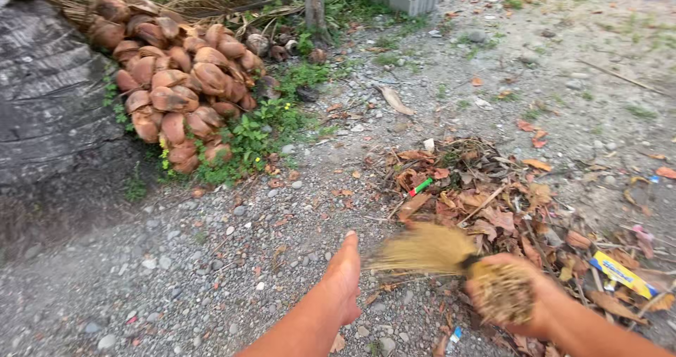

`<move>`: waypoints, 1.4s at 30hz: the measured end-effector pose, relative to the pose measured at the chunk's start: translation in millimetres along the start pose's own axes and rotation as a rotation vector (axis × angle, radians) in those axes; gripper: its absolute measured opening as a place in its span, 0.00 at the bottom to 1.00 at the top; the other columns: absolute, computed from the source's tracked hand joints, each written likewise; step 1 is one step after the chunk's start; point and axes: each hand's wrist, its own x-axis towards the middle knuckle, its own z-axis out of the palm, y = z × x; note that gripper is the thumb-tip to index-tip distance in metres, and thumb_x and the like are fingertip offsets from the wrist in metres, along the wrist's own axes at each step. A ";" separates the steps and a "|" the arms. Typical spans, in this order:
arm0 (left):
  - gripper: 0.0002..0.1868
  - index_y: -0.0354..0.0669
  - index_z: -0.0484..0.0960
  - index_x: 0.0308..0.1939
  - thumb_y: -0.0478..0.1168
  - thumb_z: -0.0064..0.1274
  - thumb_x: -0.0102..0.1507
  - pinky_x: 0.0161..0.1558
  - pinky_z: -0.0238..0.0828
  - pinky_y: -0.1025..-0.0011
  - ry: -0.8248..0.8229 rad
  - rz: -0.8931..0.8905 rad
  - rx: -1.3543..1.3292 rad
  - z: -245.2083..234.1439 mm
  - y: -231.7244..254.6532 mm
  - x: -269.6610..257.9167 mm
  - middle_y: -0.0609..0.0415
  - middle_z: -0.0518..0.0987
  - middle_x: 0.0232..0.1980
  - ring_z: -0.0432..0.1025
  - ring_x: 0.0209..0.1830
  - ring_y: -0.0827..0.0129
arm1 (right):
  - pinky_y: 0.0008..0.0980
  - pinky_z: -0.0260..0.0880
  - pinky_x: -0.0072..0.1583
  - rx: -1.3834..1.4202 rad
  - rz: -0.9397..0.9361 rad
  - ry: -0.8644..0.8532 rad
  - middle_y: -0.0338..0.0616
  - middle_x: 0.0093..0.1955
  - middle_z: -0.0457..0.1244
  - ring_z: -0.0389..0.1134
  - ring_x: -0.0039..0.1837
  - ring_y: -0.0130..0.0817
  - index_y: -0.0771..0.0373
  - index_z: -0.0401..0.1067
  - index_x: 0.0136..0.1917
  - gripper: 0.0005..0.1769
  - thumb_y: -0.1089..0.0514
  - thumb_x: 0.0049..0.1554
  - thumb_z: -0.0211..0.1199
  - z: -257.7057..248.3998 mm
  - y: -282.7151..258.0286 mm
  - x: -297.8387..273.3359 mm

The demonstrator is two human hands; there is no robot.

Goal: The person holds and twirls a hand broom with both hands while walking outdoors, occasionally pulling weeds from the ground by hand.

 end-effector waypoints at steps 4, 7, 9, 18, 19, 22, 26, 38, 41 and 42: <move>0.48 0.63 0.41 0.83 0.75 0.28 0.65 0.79 0.36 0.41 0.050 0.006 -0.011 -2.8 -2.1 -10.1 0.49 0.42 0.87 0.43 0.86 0.48 | 0.46 0.74 0.43 -0.094 -0.218 0.168 0.48 0.39 0.69 0.69 0.37 0.44 0.60 0.73 0.43 0.14 0.48 0.51 0.61 -43.0 -51.2 15.9; 0.48 0.60 0.41 0.83 0.75 0.29 0.65 0.79 0.34 0.40 0.056 0.016 -0.024 -5.3 -9.0 -8.5 0.48 0.43 0.87 0.42 0.85 0.48 | 0.53 0.75 0.47 -0.040 -0.325 0.107 0.44 0.39 0.68 0.70 0.38 0.43 0.56 0.70 0.43 0.12 0.48 0.51 0.62 -7.7 -39.0 13.9; 0.49 0.60 0.37 0.84 0.75 0.28 0.66 0.79 0.32 0.37 0.026 0.023 -0.057 -5.3 -11.9 -4.9 0.48 0.37 0.87 0.36 0.87 0.49 | 0.51 0.75 0.50 0.006 -0.348 0.105 0.44 0.41 0.69 0.71 0.40 0.42 0.55 0.70 0.45 0.10 0.50 0.52 0.62 48.4 -8.9 8.6; 0.47 0.55 0.45 0.83 0.74 0.29 0.66 0.79 0.34 0.39 0.135 0.030 -0.151 -54.6 16.8 47.5 0.49 0.44 0.87 0.40 0.86 0.50 | 0.49 0.77 0.42 -0.161 0.029 -0.295 0.58 0.36 0.69 0.72 0.36 0.51 0.65 0.72 0.45 0.19 0.49 0.46 0.65 172.5 65.3 -34.9; 0.47 0.55 0.45 0.83 0.74 0.29 0.66 0.79 0.34 0.39 0.144 0.034 -0.159 -65.9 21.7 57.0 0.49 0.44 0.87 0.40 0.86 0.50 | 0.48 0.78 0.43 -0.212 0.154 -0.445 0.59 0.37 0.69 0.72 0.37 0.52 0.65 0.72 0.46 0.19 0.50 0.48 0.66 184.4 70.5 -24.7; 0.43 0.49 0.61 0.79 0.70 0.32 0.67 0.79 0.44 0.53 0.349 0.211 -0.183 -114.0 35.8 77.3 0.46 0.56 0.83 0.49 0.84 0.56 | 0.46 0.79 0.45 -0.131 0.601 -0.575 0.56 0.39 0.68 0.71 0.39 0.50 0.66 0.70 0.49 0.19 0.50 0.52 0.64 227.1 96.0 15.7; 0.39 0.39 0.64 0.76 0.64 0.31 0.70 0.75 0.54 0.56 0.533 0.381 0.096 -180.3 56.2 73.0 0.41 0.65 0.78 0.59 0.78 0.51 | 0.44 0.79 0.43 -0.124 0.774 -0.641 0.54 0.39 0.68 0.72 0.39 0.47 0.65 0.70 0.49 0.19 0.48 0.54 0.65 267.4 95.4 72.4; 0.43 0.49 0.53 0.81 0.68 0.33 0.69 0.78 0.44 0.46 0.303 0.134 -0.139 -167.8 72.8 100.0 0.49 0.51 0.85 0.46 0.85 0.52 | 0.45 0.74 0.39 -0.322 0.067 -0.058 0.51 0.33 0.69 0.69 0.35 0.46 0.65 0.74 0.35 0.17 0.48 0.49 0.60 302.3 53.6 34.0; 0.42 0.50 0.56 0.80 0.68 0.34 0.68 0.78 0.44 0.45 0.289 0.101 -0.173 -167.5 77.4 105.7 0.48 0.54 0.84 0.48 0.84 0.52 | 0.43 0.76 0.37 -0.318 0.134 -0.297 0.52 0.30 0.68 0.69 0.31 0.45 0.70 0.74 0.37 0.22 0.46 0.46 0.62 314.0 53.1 19.8; 0.42 0.50 0.59 0.80 0.68 0.36 0.67 0.78 0.43 0.45 0.284 0.123 -0.193 -168.7 79.5 108.7 0.48 0.57 0.84 0.50 0.83 0.53 | 0.42 0.76 0.37 -0.227 0.254 -0.379 0.52 0.32 0.68 0.69 0.32 0.44 0.69 0.72 0.39 0.20 0.47 0.47 0.63 321.3 54.1 23.6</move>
